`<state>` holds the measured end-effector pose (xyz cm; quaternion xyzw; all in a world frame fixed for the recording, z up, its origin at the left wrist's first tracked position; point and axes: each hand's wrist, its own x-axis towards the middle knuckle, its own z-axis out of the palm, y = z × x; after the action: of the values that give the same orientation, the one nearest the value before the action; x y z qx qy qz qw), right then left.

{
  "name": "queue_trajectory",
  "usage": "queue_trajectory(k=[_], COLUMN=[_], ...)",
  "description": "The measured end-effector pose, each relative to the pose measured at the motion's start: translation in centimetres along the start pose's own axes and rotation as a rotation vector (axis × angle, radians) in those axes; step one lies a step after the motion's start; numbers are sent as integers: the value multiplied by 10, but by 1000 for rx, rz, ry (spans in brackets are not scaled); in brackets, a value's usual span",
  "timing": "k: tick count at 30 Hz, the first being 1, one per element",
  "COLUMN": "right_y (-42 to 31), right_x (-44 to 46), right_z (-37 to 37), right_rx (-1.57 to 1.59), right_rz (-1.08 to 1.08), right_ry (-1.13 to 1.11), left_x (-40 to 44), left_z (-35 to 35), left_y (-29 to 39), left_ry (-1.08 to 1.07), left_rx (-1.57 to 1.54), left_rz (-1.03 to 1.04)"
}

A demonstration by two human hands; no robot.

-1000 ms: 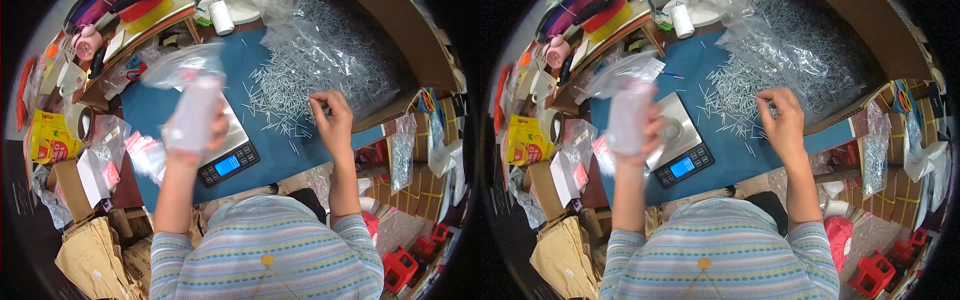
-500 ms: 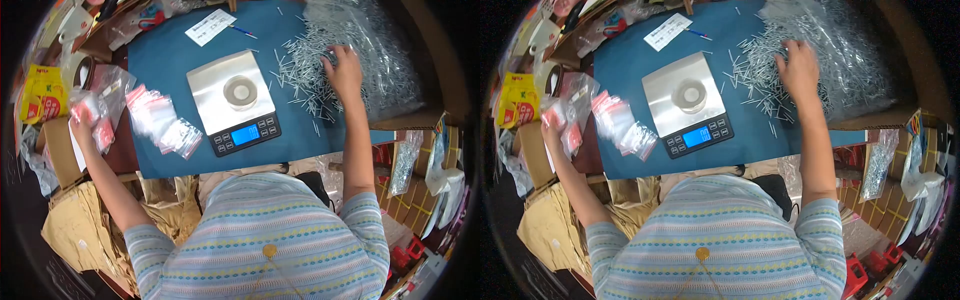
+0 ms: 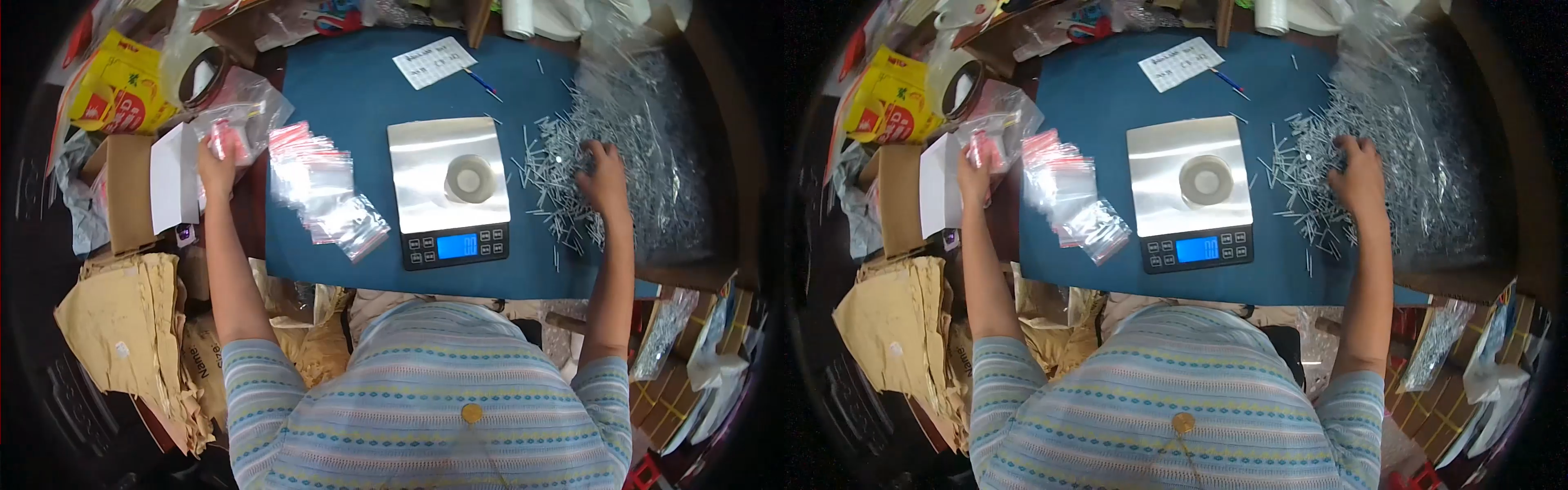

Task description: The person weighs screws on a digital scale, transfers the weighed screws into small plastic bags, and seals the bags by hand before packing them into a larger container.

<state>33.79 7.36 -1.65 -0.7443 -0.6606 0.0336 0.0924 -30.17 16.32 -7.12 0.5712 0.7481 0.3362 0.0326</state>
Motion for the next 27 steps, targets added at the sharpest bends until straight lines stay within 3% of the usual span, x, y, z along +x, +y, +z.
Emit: queue_trajectory(k=[3, 6, 9, 10, 12, 14, 17, 22, 26, 27], right_y=[-13, 3, 9, 9, 12, 19, 22, -20, -80, -95], right_x=[4, 8, 5, 6, 6, 9, 12, 10, 10, 9], right_z=[-3, 5, -9, -14, -21, -21, -26, -47, -57, -55], right_rx=[-18, 97, 224, 249, 296, 359, 508, 837, 1016, 937], right_rz=[32, -46, 61, 61, 67, 100, 184, 28, -204, -296], right_ry=[-2, 46, 44, 65, 111, 70, -65, -138, -342, -349], left_x=[-11, -36, -73, -88, -127, -166, -214, -239, -248, -249], left_z=[-3, -21, -34, -29, -27, -15, -2, -13, -16, -15], left_y=[8, 57, 106, 108, 133, 155, 177, 195, 187, 186], left_ry=[94, 195, 91, -54, -175, -338, -380, -322, -303, -311], left_rx=[250, 289, -24, -258, -188, -170, -182, -106, -104, -120], left_rz=[122, 169, 200, 65, 309, 408, 403, 436, 506, 520])
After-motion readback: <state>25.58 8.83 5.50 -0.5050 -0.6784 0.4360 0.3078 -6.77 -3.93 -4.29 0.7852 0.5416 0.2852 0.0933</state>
